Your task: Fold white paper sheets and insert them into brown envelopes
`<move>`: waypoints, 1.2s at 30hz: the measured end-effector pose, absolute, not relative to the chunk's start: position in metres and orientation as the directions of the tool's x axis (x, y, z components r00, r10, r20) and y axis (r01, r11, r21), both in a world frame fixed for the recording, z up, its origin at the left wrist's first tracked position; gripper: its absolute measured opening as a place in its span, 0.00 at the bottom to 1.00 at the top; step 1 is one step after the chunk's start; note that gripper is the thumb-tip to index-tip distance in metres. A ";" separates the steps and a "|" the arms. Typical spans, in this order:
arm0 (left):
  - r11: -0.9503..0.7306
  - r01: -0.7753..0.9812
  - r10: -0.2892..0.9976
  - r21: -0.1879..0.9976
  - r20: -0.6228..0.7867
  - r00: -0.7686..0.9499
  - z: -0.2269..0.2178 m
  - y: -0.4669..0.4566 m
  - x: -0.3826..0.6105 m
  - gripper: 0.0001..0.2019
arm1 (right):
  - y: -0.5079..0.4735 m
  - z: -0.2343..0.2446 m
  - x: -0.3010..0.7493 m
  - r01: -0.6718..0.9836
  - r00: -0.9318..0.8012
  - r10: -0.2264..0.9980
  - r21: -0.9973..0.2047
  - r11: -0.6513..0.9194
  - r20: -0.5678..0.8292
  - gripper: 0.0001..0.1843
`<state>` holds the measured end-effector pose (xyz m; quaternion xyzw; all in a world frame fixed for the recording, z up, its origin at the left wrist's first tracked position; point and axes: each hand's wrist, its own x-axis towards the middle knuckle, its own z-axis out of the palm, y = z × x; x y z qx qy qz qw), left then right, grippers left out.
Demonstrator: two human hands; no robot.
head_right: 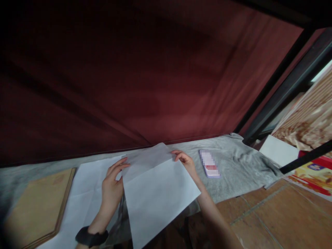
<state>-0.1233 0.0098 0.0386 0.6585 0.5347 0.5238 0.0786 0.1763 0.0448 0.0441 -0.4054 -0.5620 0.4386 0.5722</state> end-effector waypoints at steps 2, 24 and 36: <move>-0.337 0.697 0.858 0.633 0.511 -0.049 0.028 0.012 -0.128 0.18 | 0.047 0.035 0.178 0.027 -0.031 0.949 -0.949 0.314 0.313 0.14; -0.135 0.927 0.982 0.350 -0.076 0.172 -0.014 -0.021 -0.094 0.28 | -0.007 -0.005 0.204 0.682 -0.512 0.830 -0.482 0.550 0.222 0.32; -0.456 0.641 0.722 0.618 -0.164 0.672 0.007 -0.065 -0.082 0.48 | -0.028 0.002 0.213 0.515 -0.561 0.826 -0.762 0.393 0.046 0.18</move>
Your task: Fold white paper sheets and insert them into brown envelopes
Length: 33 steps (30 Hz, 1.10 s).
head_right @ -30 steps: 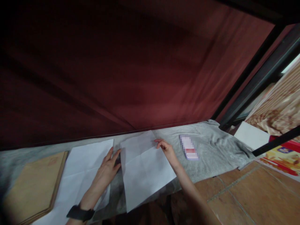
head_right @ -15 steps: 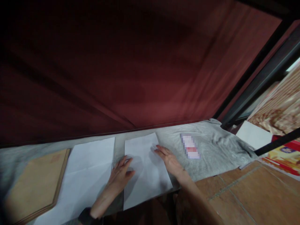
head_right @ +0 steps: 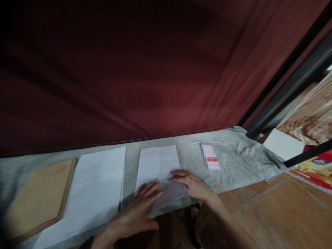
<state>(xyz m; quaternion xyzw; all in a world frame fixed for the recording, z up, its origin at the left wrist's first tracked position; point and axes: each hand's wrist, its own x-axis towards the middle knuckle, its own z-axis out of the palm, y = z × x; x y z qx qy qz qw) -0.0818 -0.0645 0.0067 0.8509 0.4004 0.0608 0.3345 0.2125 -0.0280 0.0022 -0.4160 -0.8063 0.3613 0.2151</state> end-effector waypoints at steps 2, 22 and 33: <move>-0.454 0.634 0.699 0.626 -0.190 0.689 0.010 -0.070 -0.087 0.49 | -0.027 0.000 0.216 0.507 -0.545 0.838 -0.783 0.361 0.033 0.17; 0.159 0.355 0.976 0.921 -0.200 0.084 -0.009 -0.015 -0.121 0.21 | -0.005 -0.019 0.221 0.501 -0.235 0.971 -0.862 0.075 -0.052 0.18; 0.091 0.622 0.995 0.778 -0.055 -0.078 -0.004 0.006 -0.107 0.11 | 0.008 -0.024 0.202 0.727 -0.054 0.996 -0.687 -0.007 -0.067 0.11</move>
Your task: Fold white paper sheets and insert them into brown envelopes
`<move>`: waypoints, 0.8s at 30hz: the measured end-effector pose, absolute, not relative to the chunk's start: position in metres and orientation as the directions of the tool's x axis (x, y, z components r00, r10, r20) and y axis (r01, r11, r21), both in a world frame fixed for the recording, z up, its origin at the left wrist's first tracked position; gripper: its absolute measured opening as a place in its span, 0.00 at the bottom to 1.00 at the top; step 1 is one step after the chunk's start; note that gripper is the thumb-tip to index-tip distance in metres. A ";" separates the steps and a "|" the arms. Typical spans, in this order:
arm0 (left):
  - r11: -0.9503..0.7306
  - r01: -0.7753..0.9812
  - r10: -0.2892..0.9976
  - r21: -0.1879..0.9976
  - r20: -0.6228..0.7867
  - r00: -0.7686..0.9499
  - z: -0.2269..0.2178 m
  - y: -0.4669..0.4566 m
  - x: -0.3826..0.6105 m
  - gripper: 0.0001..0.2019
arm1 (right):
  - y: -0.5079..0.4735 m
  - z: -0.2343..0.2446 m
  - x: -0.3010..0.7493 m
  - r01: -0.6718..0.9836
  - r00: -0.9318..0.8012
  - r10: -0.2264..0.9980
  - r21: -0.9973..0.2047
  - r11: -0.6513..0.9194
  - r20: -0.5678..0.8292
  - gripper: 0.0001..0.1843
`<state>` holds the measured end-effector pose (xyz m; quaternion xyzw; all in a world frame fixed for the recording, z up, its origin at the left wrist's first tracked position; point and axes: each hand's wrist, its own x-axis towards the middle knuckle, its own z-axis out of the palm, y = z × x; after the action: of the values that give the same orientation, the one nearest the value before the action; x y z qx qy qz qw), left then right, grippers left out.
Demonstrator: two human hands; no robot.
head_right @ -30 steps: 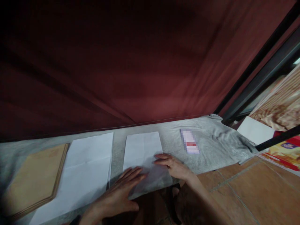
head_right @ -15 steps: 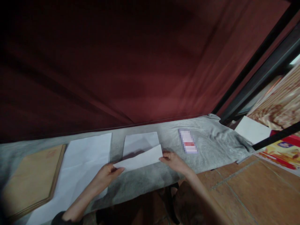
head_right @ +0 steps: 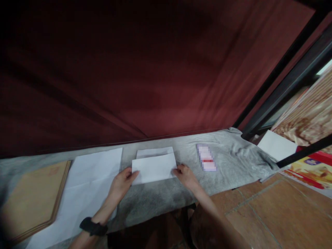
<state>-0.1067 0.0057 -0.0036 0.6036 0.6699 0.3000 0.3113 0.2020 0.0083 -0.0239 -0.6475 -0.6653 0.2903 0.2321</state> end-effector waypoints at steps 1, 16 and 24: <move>0.097 0.652 0.995 0.752 -0.049 -0.092 -0.002 0.007 -0.105 0.10 | 0.010 -0.025 0.201 0.748 -0.038 0.997 -0.663 -0.018 -0.070 0.11; 0.181 0.427 0.981 0.886 -0.131 -0.143 -0.006 0.016 -0.105 0.33 | 0.018 -0.015 0.186 0.882 0.048 0.988 -0.458 -0.112 -0.149 0.11; 0.089 0.414 0.996 0.906 -0.090 -0.017 -0.006 0.010 -0.106 0.35 | 0.025 -0.012 0.185 0.908 0.082 0.980 -0.392 -0.148 -0.181 0.14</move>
<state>-0.1063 0.0099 -0.0062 0.5717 0.6163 0.3586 0.4058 0.1846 0.0247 -0.0119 -0.7300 -0.6465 0.2029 0.0890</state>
